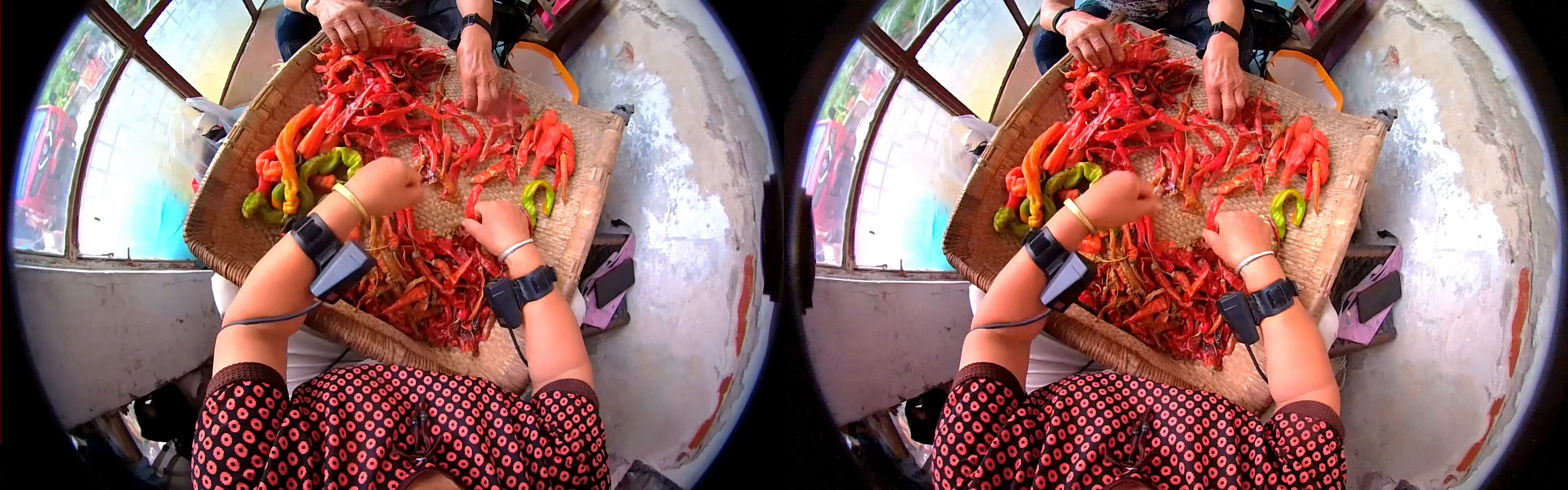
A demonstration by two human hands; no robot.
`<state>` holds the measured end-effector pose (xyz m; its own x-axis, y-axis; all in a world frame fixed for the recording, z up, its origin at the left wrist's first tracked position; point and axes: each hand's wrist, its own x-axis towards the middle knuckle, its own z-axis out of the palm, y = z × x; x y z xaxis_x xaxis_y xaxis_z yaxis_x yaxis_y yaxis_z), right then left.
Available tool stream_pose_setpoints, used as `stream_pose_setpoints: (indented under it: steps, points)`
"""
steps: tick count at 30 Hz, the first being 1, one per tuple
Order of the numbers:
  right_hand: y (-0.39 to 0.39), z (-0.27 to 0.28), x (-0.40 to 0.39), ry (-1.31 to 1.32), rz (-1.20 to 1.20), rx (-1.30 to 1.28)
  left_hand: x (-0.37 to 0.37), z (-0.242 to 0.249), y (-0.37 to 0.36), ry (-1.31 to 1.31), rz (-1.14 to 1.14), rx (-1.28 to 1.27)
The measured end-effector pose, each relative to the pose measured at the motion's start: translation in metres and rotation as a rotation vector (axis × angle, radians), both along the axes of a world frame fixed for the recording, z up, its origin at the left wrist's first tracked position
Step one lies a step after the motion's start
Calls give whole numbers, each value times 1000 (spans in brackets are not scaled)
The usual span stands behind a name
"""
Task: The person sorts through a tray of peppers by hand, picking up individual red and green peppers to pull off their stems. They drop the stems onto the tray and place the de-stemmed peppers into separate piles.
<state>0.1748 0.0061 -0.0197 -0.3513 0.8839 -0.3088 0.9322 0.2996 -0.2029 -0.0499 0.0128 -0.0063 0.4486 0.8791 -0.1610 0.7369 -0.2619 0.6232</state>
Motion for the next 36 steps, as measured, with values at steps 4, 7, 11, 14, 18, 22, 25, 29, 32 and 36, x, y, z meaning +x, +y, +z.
stream_pose_setpoints:
  steps: [4, 7, 11, 14, 18, 22, 25, 29, 32, 36]
  points:
    - [0, 5, 5, 293, -89, 32, 3, 9, -8, 288, -351, -332]
    - [2, 8, 15, 299, -101, 134, 10, 5, -14, 320, -461, -480]
    - [-10, 26, 22, 274, 112, -243, 11, -10, -17, 69, -525, -297]
    - [-25, 35, 15, 574, 351, -706, 14, -2, -15, 82, -449, -247]
    - [-46, 22, -9, 400, 706, -666, 8, -16, -10, 14, -276, 24]
    - [-47, 23, -8, 132, 589, -417, 6, -22, -6, 84, -211, 135]
    - [-37, 22, 5, 106, 495, -122, 7, -18, -8, 130, -211, 116]
    - [-27, 8, 13, 256, 379, 141, 7, -16, -9, 211, -200, 116]
    - [-20, 7, 12, 218, 355, 313, 9, -14, -10, 231, -184, 141]
    - [-13, 5, 11, 219, 291, 264, 11, -6, -12, 226, -151, 127]
